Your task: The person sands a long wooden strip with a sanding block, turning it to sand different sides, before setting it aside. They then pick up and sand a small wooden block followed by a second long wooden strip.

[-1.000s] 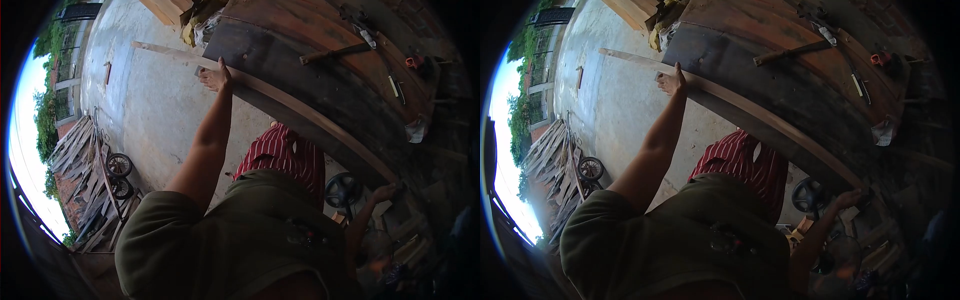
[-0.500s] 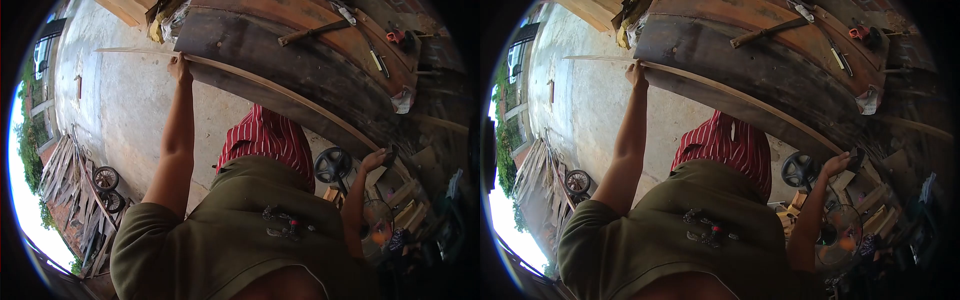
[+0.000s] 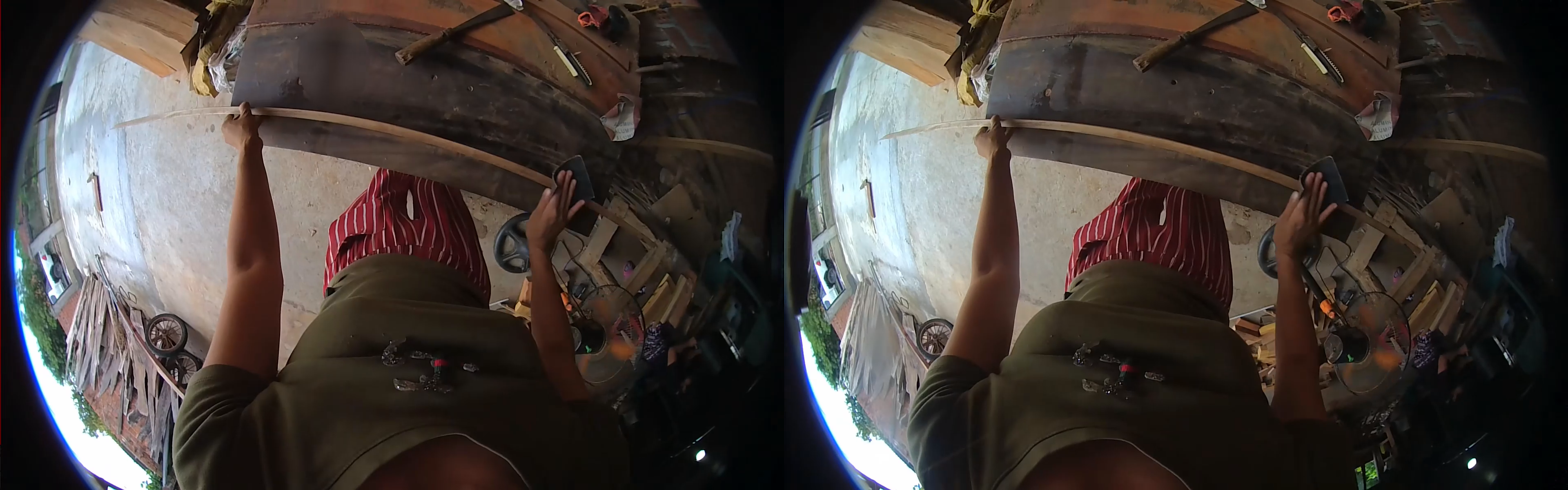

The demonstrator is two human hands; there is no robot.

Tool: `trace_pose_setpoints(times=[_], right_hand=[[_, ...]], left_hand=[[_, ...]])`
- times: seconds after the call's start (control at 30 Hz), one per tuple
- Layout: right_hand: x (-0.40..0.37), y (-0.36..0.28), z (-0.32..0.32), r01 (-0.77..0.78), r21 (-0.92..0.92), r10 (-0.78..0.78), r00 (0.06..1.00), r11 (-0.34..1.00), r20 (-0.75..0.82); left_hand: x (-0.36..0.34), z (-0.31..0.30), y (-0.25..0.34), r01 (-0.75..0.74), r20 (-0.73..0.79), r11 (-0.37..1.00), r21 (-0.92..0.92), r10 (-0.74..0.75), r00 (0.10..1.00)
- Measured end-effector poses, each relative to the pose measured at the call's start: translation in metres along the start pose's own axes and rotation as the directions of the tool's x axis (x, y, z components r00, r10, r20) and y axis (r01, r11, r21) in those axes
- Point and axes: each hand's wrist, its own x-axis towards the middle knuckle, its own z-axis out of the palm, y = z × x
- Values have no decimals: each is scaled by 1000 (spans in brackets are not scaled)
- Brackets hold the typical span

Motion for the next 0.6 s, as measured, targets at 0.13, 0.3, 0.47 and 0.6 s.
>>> trace_pose_setpoints(times=[0.13,0.3,0.47,0.6], right_hand=[[5,-145,14,342,437,-408,911,832,64],[15,-160,18,470,442,-554,829,764,74],[-10,-51,-13,312,200,-337,935,929,108],[-5,-102,0,270,259,-295,953,927,65]], left_hand=[[-20,-10,25,125,70,982,-142,-116,991],[-25,-6,28,112,26,974,-196,-109,994],[-41,-23,50,110,36,985,-132,-106,994],[-43,-17,40,184,146,858,-480,-129,981]])
